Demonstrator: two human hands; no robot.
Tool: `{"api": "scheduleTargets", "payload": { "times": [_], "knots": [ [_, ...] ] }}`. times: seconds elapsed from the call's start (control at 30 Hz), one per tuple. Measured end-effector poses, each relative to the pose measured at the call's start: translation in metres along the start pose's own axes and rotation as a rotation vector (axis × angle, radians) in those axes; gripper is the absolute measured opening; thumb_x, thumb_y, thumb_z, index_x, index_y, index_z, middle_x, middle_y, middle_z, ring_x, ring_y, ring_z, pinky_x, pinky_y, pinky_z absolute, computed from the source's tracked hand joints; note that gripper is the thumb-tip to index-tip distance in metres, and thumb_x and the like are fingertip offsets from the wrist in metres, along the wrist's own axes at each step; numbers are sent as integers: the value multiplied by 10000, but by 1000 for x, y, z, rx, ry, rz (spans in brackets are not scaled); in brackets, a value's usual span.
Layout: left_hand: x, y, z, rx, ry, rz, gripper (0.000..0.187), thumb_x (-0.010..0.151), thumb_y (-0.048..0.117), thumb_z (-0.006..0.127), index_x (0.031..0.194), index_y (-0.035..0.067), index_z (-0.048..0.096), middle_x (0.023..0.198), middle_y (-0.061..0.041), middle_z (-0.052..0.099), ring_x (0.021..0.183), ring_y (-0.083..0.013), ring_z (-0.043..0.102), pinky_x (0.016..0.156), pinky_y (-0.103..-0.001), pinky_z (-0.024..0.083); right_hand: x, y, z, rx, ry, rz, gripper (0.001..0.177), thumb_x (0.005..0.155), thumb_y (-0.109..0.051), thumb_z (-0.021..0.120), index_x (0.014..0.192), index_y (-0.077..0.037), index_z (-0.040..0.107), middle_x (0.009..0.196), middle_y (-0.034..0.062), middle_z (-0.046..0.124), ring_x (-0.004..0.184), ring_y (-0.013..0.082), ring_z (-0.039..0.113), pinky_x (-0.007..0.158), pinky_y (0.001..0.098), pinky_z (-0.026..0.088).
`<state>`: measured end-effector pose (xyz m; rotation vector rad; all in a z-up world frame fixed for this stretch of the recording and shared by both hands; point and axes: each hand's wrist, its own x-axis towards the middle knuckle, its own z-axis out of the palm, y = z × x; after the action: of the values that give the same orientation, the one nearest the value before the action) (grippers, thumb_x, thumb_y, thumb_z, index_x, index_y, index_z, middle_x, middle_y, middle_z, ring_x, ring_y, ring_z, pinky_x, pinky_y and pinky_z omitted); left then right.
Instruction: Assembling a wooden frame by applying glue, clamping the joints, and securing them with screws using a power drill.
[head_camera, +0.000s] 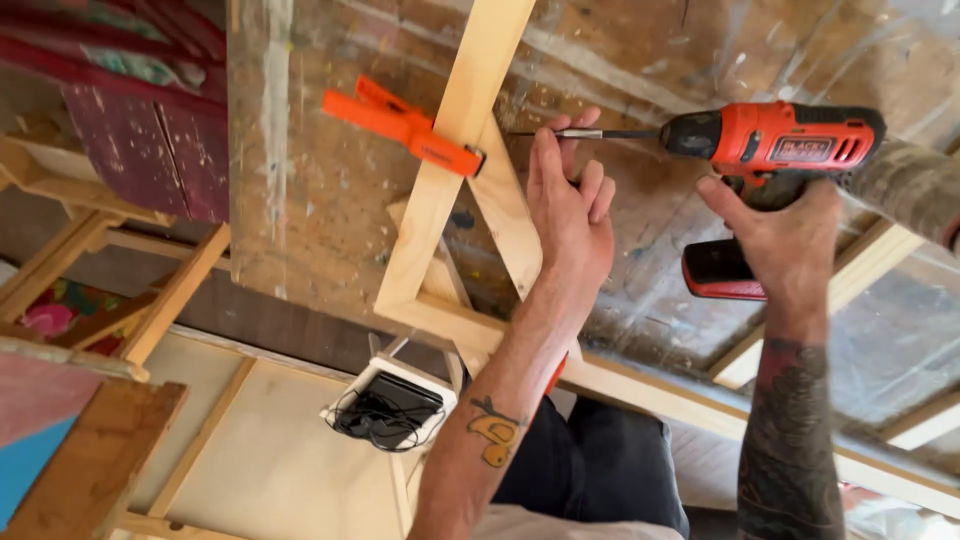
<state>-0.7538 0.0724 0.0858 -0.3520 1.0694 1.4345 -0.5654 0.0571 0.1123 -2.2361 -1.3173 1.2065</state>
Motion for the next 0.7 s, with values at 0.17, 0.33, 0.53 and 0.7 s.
{"api": "scheduleTargets", "payload": {
  "times": [0.17, 0.33, 0.53, 0.7],
  "knots": [
    [17, -10, 3, -14, 60, 81, 270, 1201, 267, 353, 1142, 98, 554, 1228, -107, 703, 446, -45, 218, 375, -190, 189, 42, -5, -2, -191, -11, -328, 312, 1025, -205, 864, 1152, 22, 692, 1055, 158, 736, 806, 229, 668, 760, 360, 592],
    [23, -6, 4, -31, 6, 140, 275, 1196, 305, 373, 1158, 113, 567, 1366, -175, 643, 436, -38, 218, 367, -177, 184, 78, -23, -3, -218, -66, -304, 340, 1049, -221, 902, 961, -52, 621, 899, 29, 597, 836, 119, 472, 744, 343, 471],
    [22, -5, 5, -16, 6, 173, 265, 1197, 305, 377, 1166, 137, 579, 1406, -167, 619, 454, -33, 219, 389, -182, 158, 86, -45, 0, -168, -160, -202, 308, 1082, -158, 898, 1001, -98, 608, 852, -22, 525, 810, 63, 414, 699, 275, 399],
    [21, -3, 6, -28, 43, 174, 238, 1188, 294, 389, 1139, 151, 572, 1397, -158, 631, 455, -35, 225, 384, -179, 165, 91, -36, 0, -228, -177, -213, 271, 1068, -194, 876, 1031, -72, 637, 891, 15, 584, 827, 105, 488, 758, 299, 453]
  ]
}}
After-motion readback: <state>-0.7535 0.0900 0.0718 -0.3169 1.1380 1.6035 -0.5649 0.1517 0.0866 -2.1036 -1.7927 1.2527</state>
